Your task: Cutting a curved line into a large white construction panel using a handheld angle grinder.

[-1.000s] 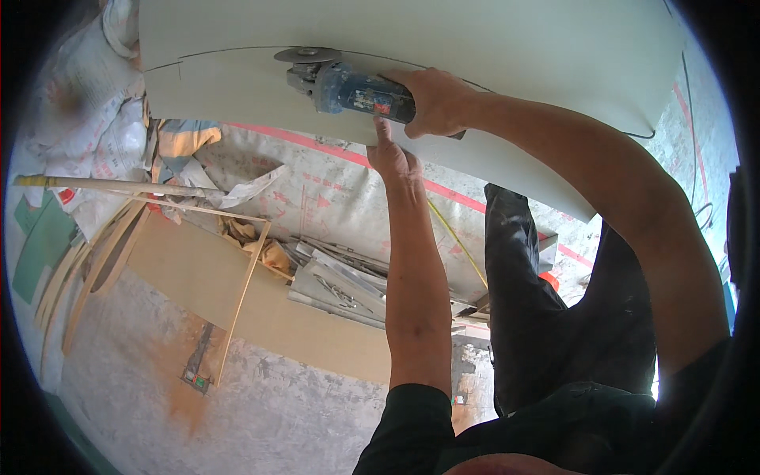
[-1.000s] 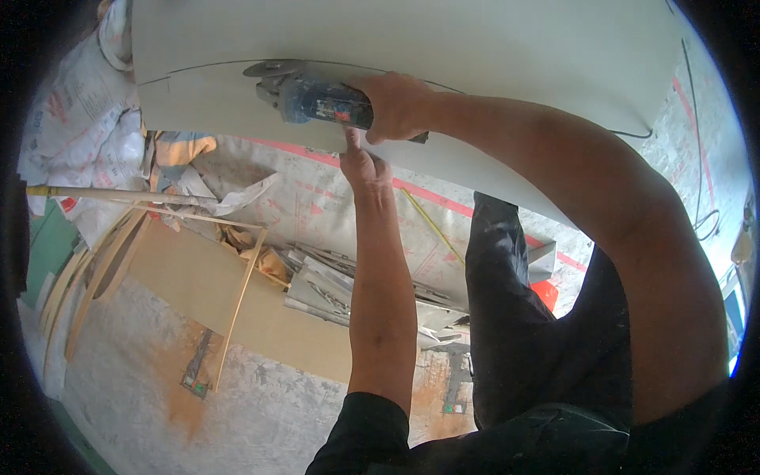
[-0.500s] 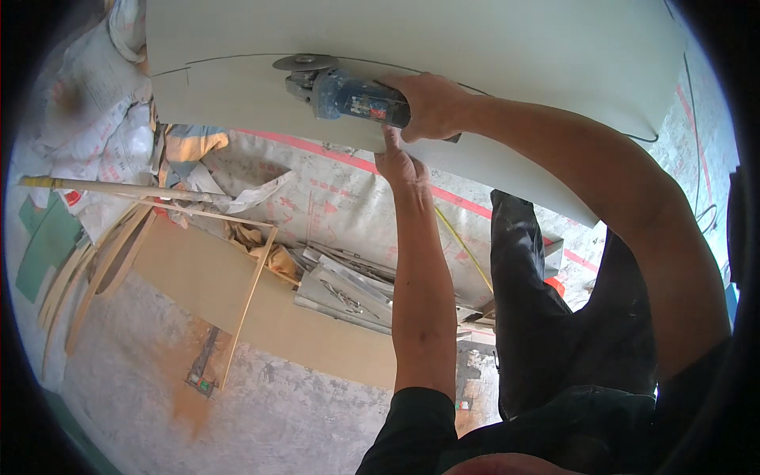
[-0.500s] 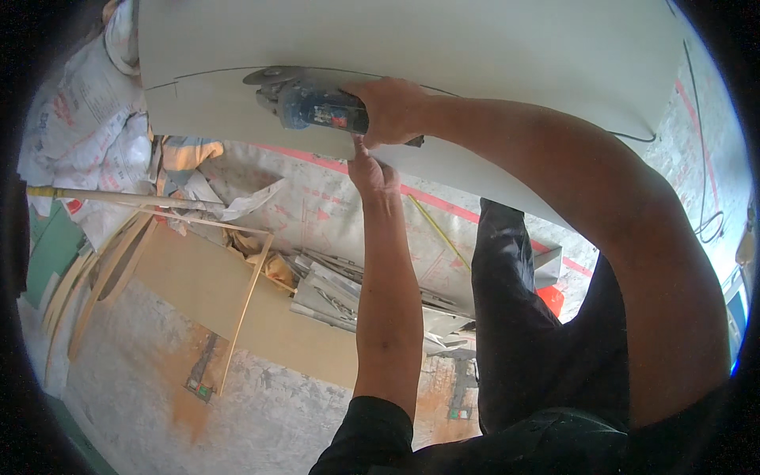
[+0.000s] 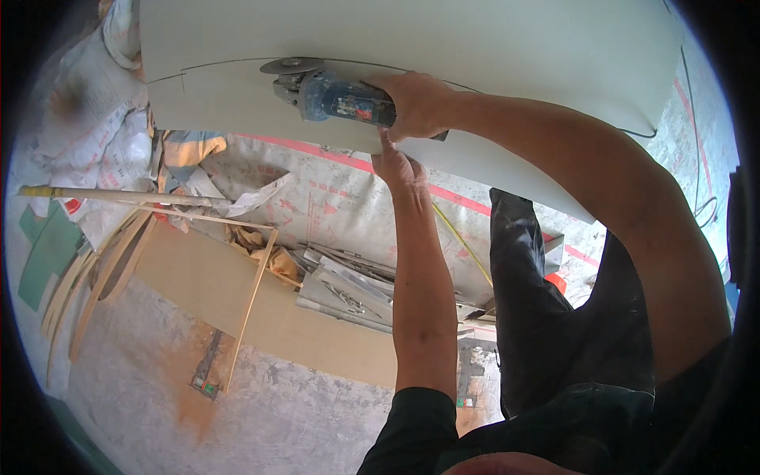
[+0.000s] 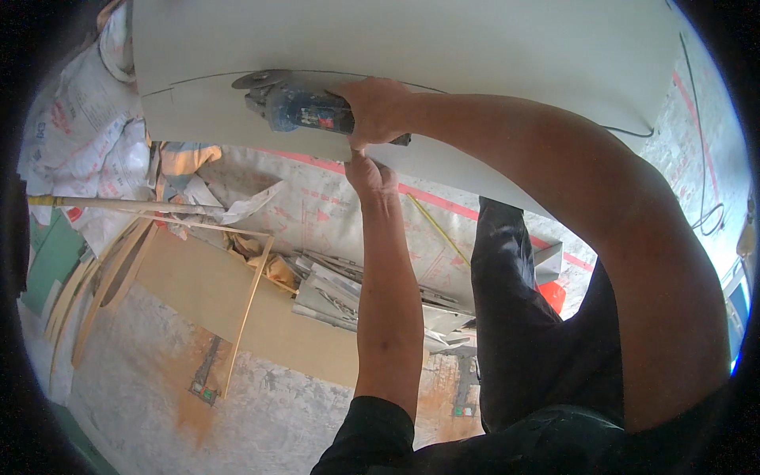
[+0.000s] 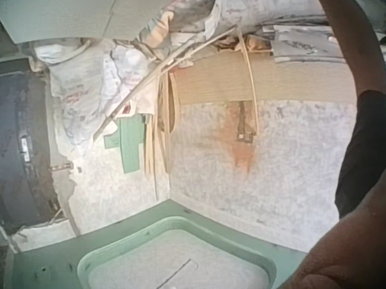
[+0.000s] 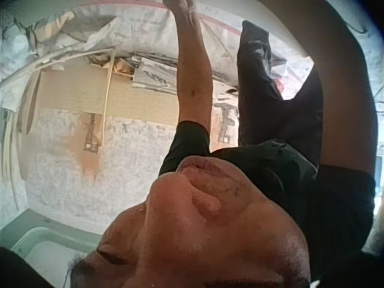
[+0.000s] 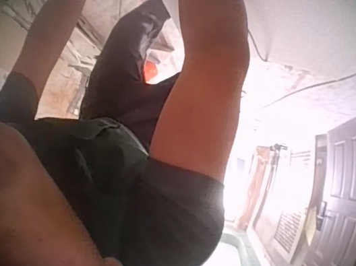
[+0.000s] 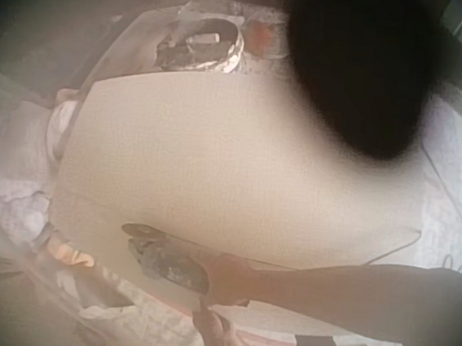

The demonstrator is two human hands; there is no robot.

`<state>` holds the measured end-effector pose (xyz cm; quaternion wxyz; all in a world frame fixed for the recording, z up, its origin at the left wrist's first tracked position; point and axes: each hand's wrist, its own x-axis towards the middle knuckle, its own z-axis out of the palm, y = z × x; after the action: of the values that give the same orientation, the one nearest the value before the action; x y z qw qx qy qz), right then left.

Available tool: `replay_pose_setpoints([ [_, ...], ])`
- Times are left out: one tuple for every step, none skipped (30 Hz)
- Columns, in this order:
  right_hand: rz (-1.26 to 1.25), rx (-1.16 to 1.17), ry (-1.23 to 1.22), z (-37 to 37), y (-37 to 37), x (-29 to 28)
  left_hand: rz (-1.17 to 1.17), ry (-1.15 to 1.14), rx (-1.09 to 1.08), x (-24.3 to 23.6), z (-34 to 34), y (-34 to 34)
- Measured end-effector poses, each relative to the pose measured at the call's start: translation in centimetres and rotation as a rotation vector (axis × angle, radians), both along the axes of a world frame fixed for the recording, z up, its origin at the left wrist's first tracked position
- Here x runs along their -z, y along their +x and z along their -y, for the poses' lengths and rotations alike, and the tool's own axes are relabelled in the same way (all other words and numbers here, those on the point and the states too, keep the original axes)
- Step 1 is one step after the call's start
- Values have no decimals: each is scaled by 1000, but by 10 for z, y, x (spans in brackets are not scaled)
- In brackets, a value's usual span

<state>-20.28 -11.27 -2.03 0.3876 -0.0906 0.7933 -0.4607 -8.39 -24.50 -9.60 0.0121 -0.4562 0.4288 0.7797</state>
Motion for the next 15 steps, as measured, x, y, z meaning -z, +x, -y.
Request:
replay_pose_setpoints([
  [-12,7,1,1,0,1,-1,5,-4,0,-1,0],
  [-12,7,1,1,0,3,-1,5,-4,0,-2,0],
  [-4,-2,10,2,0,3,-2,6,-3,-1,-2,0],
  [3,-12,20,2,0,4,-4,8,-3,-1,-3,1],
  [5,-12,19,3,1,4,-3,7,-3,-2,-3,2],
  [5,-14,9,3,0,5,-11,7,2,-3,-5,2],
  [6,-15,0,2,0,6,-19,7,6,-4,-6,2],
  [6,-15,1,2,0,6,-18,8,6,-4,-6,1],
  [-8,7,-8,3,2,9,-20,6,13,-4,-5,2],
  [-23,30,-17,5,4,11,-23,3,20,-3,-3,2],
  [-22,30,-19,6,5,13,-22,0,20,-2,-3,3],
  [-47,38,-18,7,5,16,-11,-12,20,-2,-4,2],
  [-72,46,-16,7,5,19,0,-24,19,-2,-6,2],
  [-73,45,-15,5,7,21,-1,-23,19,-2,-8,2],
  [-71,56,-19,6,6,19,-16,-11,13,0,-6,2],
])
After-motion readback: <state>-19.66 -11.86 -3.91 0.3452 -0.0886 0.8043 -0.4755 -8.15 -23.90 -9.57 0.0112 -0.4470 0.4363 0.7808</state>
